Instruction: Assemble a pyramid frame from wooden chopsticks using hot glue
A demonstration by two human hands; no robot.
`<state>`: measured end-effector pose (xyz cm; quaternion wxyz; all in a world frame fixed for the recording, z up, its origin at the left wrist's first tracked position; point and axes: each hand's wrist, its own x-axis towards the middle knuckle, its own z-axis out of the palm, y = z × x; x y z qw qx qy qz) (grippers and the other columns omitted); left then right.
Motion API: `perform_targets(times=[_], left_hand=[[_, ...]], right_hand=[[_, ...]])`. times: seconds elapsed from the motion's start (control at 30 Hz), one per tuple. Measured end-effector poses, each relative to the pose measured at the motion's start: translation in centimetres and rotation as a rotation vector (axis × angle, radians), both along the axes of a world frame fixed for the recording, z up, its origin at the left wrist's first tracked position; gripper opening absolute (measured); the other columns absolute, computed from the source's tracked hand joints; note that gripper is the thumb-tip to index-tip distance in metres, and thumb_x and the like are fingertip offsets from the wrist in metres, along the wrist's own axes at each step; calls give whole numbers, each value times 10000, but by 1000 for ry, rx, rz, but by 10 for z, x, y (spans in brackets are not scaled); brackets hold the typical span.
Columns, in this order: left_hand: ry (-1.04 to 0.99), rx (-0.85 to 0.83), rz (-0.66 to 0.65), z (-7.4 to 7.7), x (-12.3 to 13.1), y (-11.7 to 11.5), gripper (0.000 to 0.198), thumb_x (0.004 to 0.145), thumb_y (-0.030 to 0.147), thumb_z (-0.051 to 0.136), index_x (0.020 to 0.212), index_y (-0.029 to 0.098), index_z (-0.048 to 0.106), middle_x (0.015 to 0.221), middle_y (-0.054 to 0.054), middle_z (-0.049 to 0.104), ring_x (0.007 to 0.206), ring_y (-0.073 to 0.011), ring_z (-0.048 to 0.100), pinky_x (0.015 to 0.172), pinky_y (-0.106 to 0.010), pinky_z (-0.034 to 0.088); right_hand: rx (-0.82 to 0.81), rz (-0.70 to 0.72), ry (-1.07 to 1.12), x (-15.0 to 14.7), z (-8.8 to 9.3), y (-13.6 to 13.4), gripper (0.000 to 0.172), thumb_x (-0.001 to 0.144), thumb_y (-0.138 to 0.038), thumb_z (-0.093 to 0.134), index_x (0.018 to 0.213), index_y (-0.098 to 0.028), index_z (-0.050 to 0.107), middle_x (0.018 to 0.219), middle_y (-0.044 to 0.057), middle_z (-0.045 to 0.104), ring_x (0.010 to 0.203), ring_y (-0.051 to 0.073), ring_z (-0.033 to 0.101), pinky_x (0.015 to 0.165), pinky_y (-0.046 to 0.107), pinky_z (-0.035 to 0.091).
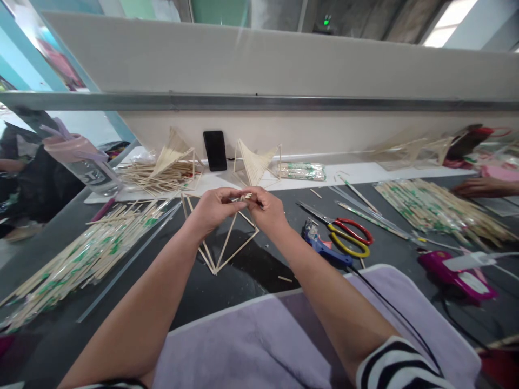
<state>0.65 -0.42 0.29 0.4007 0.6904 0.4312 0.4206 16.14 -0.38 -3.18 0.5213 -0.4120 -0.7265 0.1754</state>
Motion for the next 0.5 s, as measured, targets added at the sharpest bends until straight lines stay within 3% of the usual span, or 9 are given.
perform_targets(times=[0.2, 0.5], left_hand=[[4, -19, 10, 2, -3, 0, 344, 651, 344, 694, 938, 153, 696, 661, -11, 638, 518, -103, 500, 523, -232, 395], [16, 0, -3, 2, -4, 1, 346, 661, 331, 692, 953, 145, 692, 746, -29, 661, 556, -106, 524, 549, -236, 408]], right_hand=[[-38, 8, 37, 1, -4, 3, 202, 784, -221, 542, 982, -219, 582, 628, -44, 579, 584, 121, 545, 601, 229, 415], [31, 12, 41, 1, -3, 2, 189, 783, -198, 546, 941, -233, 644, 820, -1, 678, 712, 146, 616, 685, 266, 459]])
